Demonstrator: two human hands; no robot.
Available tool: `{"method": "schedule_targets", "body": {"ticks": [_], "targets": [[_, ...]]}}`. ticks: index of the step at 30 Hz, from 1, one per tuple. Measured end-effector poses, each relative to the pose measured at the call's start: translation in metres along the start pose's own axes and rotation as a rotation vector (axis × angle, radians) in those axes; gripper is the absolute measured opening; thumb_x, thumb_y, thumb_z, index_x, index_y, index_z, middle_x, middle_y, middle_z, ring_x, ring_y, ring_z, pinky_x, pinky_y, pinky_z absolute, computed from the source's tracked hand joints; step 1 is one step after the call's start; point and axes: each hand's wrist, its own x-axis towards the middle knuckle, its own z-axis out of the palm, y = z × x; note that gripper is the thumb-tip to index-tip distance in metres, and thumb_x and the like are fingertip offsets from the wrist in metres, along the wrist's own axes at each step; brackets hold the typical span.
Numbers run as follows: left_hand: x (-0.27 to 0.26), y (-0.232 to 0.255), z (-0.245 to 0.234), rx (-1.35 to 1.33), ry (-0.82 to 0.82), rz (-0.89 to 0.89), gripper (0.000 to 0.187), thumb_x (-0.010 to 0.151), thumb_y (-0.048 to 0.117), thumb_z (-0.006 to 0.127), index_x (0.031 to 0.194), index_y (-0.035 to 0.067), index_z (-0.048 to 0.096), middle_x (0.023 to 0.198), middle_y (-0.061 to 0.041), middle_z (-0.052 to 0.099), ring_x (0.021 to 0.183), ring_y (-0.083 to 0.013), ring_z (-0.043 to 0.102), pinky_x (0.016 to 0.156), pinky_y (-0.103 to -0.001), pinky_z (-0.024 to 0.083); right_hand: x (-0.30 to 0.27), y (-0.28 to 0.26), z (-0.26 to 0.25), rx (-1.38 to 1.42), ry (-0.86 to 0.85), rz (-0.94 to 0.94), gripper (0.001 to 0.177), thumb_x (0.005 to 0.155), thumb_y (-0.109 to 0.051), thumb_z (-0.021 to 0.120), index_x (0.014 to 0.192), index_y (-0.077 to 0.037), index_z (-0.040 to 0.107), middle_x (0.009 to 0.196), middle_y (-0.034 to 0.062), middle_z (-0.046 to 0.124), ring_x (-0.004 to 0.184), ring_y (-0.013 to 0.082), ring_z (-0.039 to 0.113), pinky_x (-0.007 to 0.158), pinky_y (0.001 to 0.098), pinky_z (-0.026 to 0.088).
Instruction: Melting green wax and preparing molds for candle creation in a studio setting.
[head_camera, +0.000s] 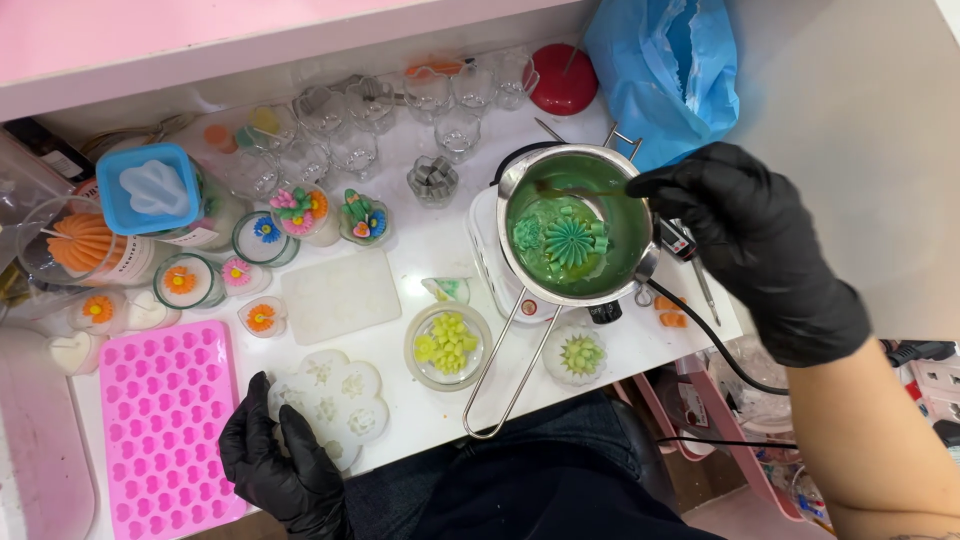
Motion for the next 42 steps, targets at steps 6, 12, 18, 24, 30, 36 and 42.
{"method": "schedule_targets", "body": {"ticks": [6, 12, 18, 24, 30, 36, 42], "targets": [[0.002, 0.004, -0.002, 0.062, -0.011, -0.004, 0.04, 0.105, 0.002, 0.061, 0.145, 0.0, 0.062, 0.131, -0.016, 0.062, 0.122, -0.0266, 0.058, 0.105, -0.037, 0.051, -0.026, 0.001, -0.024, -0.485, -0.036, 0.006, 0.017, 0.094, -0.001, 0.071, 0.11, -0.006, 0.069, 0.099, 0.0129, 0.067, 0.089, 0.0327, 0.069, 0.076, 0.0378, 0.054], [0.002, 0.002, -0.003, 0.088, -0.006, -0.031, 0.04, 0.103, 0.005, 0.063, 0.143, 0.003, 0.065, 0.124, -0.016, 0.062, 0.117, -0.0271, 0.06, 0.099, -0.037, 0.052, -0.028, -0.016, -0.005, -0.303, -0.092, 0.003, 0.024, 0.086, -0.009, 0.072, 0.111, -0.011, 0.071, 0.1, 0.0061, 0.072, 0.089, 0.0259, 0.072, 0.075, 0.0324, 0.057], [0.004, 0.007, -0.004, 0.13, -0.013, 0.007, 0.039, 0.103, 0.005, 0.063, 0.143, 0.003, 0.066, 0.124, -0.015, 0.066, 0.117, -0.0281, 0.06, 0.101, -0.037, 0.052, -0.028, -0.01, 0.0, -0.48, -0.023, -0.146, 0.031, 0.083, -0.017, 0.081, 0.114, -0.017, 0.076, 0.1, 0.0071, 0.072, 0.091, 0.028, 0.07, 0.076, 0.0361, 0.055], [0.004, 0.005, -0.003, 0.125, -0.006, 0.036, 0.039, 0.103, 0.003, 0.063, 0.142, 0.003, 0.066, 0.126, -0.013, 0.069, 0.117, -0.0271, 0.06, 0.101, -0.037, 0.051, -0.033, -0.018, -0.004, -0.428, -0.043, -0.137, 0.029, 0.08, -0.017, 0.081, 0.108, -0.016, 0.073, 0.101, 0.0059, 0.071, 0.092, 0.026, 0.07, 0.077, 0.0347, 0.056], [0.003, 0.004, -0.004, 0.151, -0.011, 0.013, 0.04, 0.102, 0.003, 0.064, 0.142, 0.004, 0.066, 0.122, -0.013, 0.068, 0.114, -0.027, 0.06, 0.098, -0.036, 0.051, -0.029, -0.029, 0.002, -0.486, -0.04, -0.154, 0.032, 0.079, -0.016, 0.082, 0.11, -0.018, 0.076, 0.102, 0.0057, 0.072, 0.093, 0.0269, 0.069, 0.077, 0.0367, 0.056], [0.003, 0.006, -0.003, 0.119, -0.009, 0.017, 0.039, 0.104, 0.005, 0.063, 0.142, 0.004, 0.066, 0.122, -0.014, 0.067, 0.113, -0.0271, 0.061, 0.098, -0.037, 0.052, -0.024, -0.033, 0.007, -0.38, -0.083, -0.236, 0.034, 0.08, -0.014, 0.077, 0.113, -0.021, 0.075, 0.105, 0.0017, 0.071, 0.097, 0.0225, 0.07, 0.08, 0.0347, 0.056], [0.001, 0.002, -0.004, 0.147, -0.004, 0.003, 0.039, 0.103, 0.006, 0.065, 0.142, 0.005, 0.067, 0.12, -0.015, 0.065, 0.113, -0.0275, 0.061, 0.095, -0.037, 0.052, -0.019, -0.039, 0.013, -0.537, -0.072, -0.162, 0.028, 0.081, -0.019, 0.081, 0.108, -0.023, 0.078, 0.103, 0.0012, 0.074, 0.093, 0.0249, 0.069, 0.076, 0.0367, 0.055]]}}
